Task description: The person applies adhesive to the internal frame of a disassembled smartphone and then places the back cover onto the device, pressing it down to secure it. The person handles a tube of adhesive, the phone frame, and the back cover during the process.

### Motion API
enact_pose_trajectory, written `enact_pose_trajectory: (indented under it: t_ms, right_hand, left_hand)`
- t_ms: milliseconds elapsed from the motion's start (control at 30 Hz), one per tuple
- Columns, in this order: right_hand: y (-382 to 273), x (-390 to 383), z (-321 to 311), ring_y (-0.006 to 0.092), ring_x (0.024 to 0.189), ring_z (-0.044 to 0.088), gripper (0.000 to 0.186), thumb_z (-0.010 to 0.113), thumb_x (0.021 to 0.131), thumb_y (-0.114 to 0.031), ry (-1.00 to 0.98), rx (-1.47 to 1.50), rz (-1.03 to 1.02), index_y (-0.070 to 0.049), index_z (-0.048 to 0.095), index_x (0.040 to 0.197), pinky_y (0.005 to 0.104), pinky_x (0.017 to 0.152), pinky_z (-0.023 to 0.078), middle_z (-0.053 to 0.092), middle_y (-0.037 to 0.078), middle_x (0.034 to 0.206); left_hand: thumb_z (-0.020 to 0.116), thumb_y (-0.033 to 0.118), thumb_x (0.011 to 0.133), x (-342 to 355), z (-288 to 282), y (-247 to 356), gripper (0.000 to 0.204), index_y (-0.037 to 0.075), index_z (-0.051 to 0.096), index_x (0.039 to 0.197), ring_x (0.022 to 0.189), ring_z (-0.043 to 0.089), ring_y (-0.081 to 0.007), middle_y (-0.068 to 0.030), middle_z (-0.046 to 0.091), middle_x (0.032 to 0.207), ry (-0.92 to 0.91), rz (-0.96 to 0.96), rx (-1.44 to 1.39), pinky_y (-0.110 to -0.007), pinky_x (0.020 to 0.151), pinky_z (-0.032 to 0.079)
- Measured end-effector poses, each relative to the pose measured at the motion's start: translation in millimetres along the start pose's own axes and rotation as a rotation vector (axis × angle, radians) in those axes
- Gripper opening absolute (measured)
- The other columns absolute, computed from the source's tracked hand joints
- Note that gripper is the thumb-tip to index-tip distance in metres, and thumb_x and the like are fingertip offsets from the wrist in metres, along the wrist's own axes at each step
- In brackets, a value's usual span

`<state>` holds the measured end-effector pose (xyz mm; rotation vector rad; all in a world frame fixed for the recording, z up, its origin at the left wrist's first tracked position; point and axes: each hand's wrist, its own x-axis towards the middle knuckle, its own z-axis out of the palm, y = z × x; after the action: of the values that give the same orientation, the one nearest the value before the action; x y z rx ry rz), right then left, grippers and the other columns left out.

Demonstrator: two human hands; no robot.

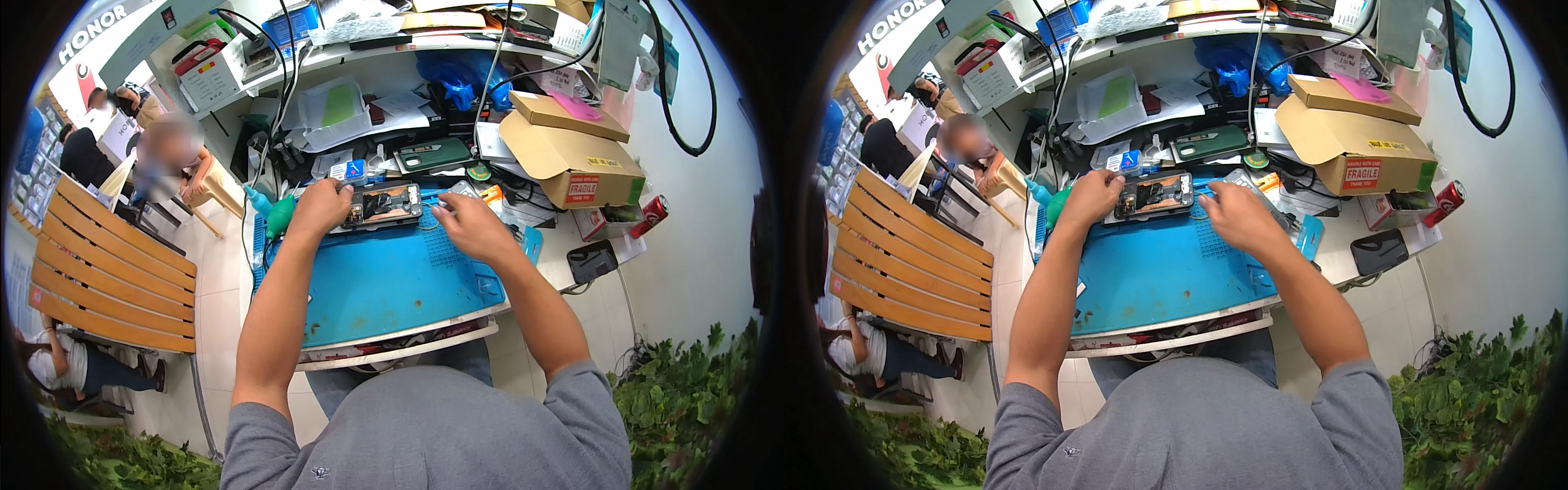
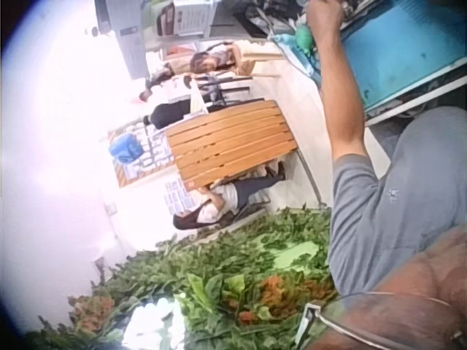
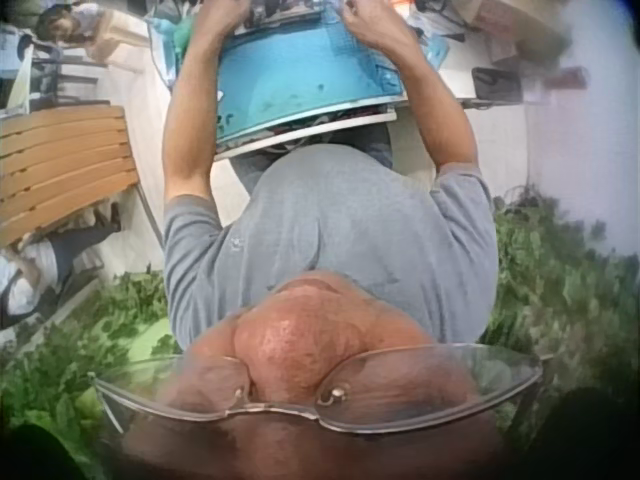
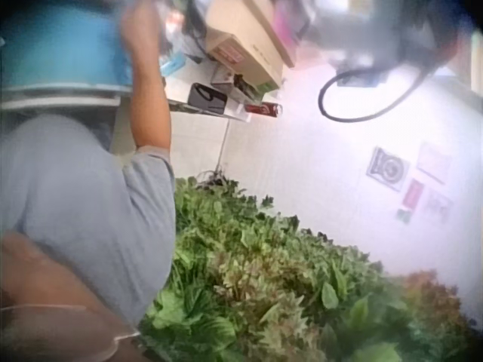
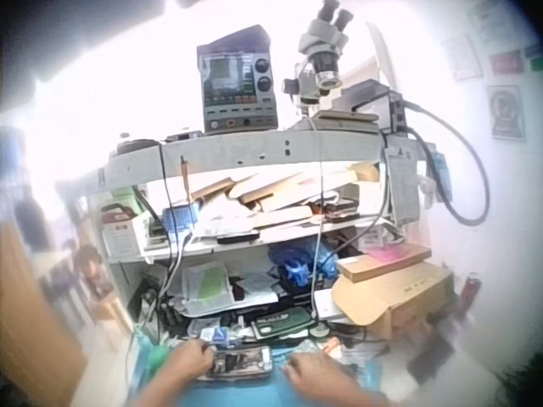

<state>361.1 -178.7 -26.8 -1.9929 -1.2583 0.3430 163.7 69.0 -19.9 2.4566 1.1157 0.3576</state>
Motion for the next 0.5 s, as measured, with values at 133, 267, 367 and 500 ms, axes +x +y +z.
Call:
enact_pose_trajectory:
  t_ms: [133,267,367,500]
  right_hand:
    - [16,52,32,0.0264,0.075,0.075,0.045,0.073,0.112,-0.03,-0.203,0.216,0.212,0.009,0.076,0.132,0.0429,0.075,0.063,0.08,0.018,0.093]
    - [45,66,47,0.0133,0.061,0.065,0.031,0.08,0.109,-0.027,-0.125,0.564,0.257,0.004,0.077,0.114,0.0314,0.051,0.054,0.068,0.003,0.078]
    - [40,70,49,0.0151,0.062,0.068,0.03,0.079,0.11,-0.028,-0.178,0.854,0.278,0.002,0.074,0.113,0.0312,0.05,0.057,0.07,0.005,0.082]
    - [18,64,45,0.0246,0.075,0.08,0.029,0.071,0.114,-0.018,-0.118,0.995,0.265,0.007,0.064,0.127,0.0378,0.062,0.07,0.074,0.015,0.102]
  left_hand:
    - [0.067,0.04,0.108,0,3,-6,0.049,-0.001,0.082,0.129,0.121,0.077,-0.0474,-0.0302,0.082,0.123,0.002,-0.037,-0.073,-0.053,0.109,0.058]
    - [0.067,0.04,0.108,-4,3,-1,0.05,0.0,0.081,0.133,0.124,0.076,-0.0462,-0.0291,0.081,0.126,-0.016,-0.062,-0.131,-0.052,0.111,0.057]
    - [0.066,0.039,0.108,-1,7,-15,0.05,0.0,0.08,0.136,0.126,0.076,-0.0449,-0.0289,0.081,0.128,-0.049,-0.1,-0.196,-0.051,0.111,0.057]
    - [0.087,0.048,0.095,-10,7,-22,0.079,-0.002,0.068,0.152,0.115,0.08,-0.0297,-0.0234,0.08,0.131,-0.005,0.047,-0.233,-0.042,0.102,0.061]
